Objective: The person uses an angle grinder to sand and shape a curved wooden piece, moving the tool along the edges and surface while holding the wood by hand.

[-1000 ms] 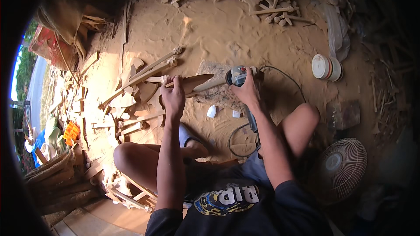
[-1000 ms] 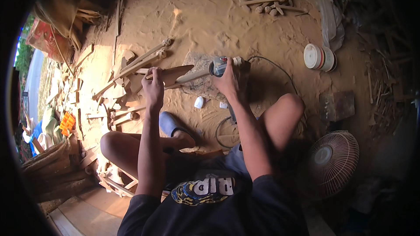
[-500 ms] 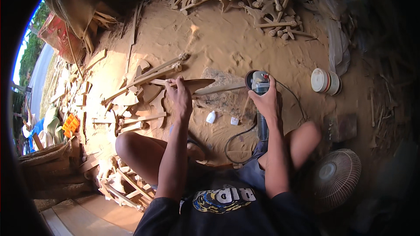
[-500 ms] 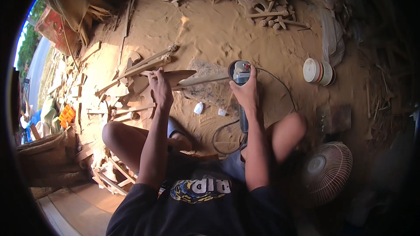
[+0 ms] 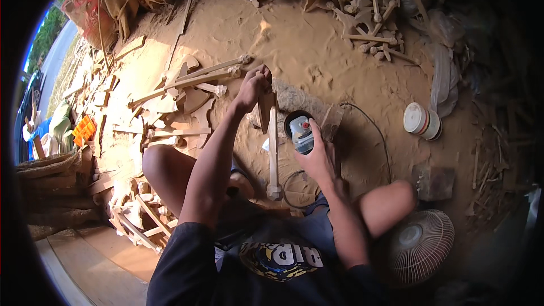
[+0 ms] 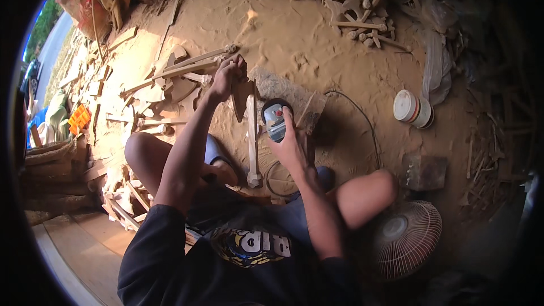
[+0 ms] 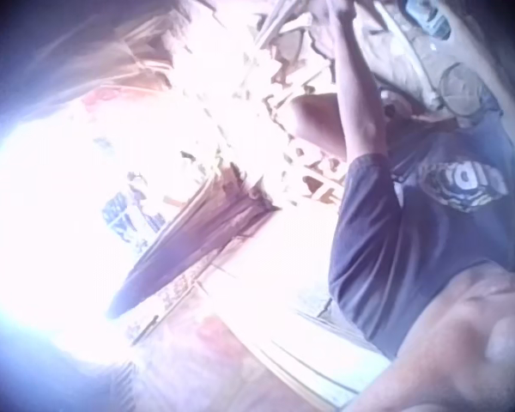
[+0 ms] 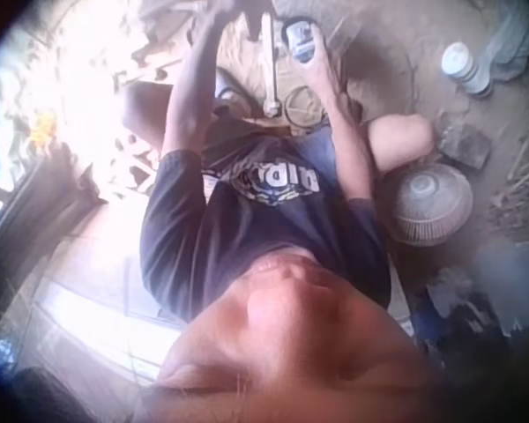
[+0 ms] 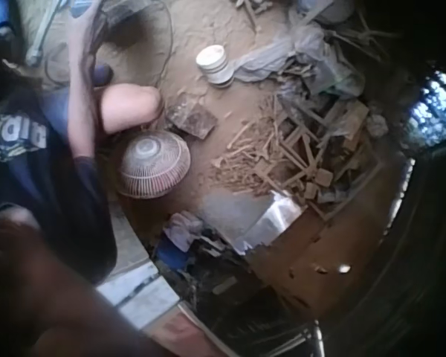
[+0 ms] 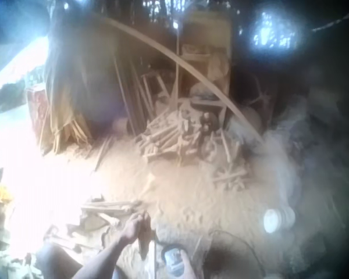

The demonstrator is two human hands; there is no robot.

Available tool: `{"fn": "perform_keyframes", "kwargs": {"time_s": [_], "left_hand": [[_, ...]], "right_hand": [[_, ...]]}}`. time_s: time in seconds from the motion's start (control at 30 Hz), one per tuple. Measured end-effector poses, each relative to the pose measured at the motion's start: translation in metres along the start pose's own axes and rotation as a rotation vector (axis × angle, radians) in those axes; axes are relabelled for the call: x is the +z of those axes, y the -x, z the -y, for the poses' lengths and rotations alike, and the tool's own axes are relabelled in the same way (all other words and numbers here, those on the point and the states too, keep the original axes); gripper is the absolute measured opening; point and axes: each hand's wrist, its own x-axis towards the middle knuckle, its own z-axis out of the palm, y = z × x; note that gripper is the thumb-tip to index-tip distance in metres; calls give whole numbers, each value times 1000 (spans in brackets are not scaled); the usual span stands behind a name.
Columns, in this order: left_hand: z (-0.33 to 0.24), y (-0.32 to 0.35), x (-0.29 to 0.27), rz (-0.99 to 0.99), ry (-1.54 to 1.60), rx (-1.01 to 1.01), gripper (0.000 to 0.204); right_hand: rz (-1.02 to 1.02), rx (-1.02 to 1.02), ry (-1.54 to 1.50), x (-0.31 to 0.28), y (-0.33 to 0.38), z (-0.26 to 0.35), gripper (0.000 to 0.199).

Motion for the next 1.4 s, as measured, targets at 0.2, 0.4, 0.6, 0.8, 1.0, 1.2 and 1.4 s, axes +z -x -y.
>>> {"fn": "perform_keyframes", "kwargs": {"time_s": [0.2, 0.4, 0.6, 0.8, 1.0, 1.2, 1.4], "left_hand": [[10, 3, 23, -37, -127, 68, 7], [9, 8, 23, -10, -190, 38, 7], [13, 11, 16, -38, -131, 63, 14], [14, 15, 14, -70, -72, 66, 14], [8, 16, 20, -100, -138, 55, 7], [7, 18, 22, -147, -173, 34, 8], [16, 17, 15, -139, -171, 89, 24]], "right_hand": [[6, -42, 37, 33, -11, -3, 90], [12, -26, 102, 44, -26, 9, 90], [41, 31, 118, 48, -31, 17, 94], [74, 46, 127, 48, -33, 22, 97], [12, 37, 107, 51, -31, 22, 97], [69, 89, 183, 43, -21, 28, 96], [38, 54, 114, 47, -30, 19, 95]]}}
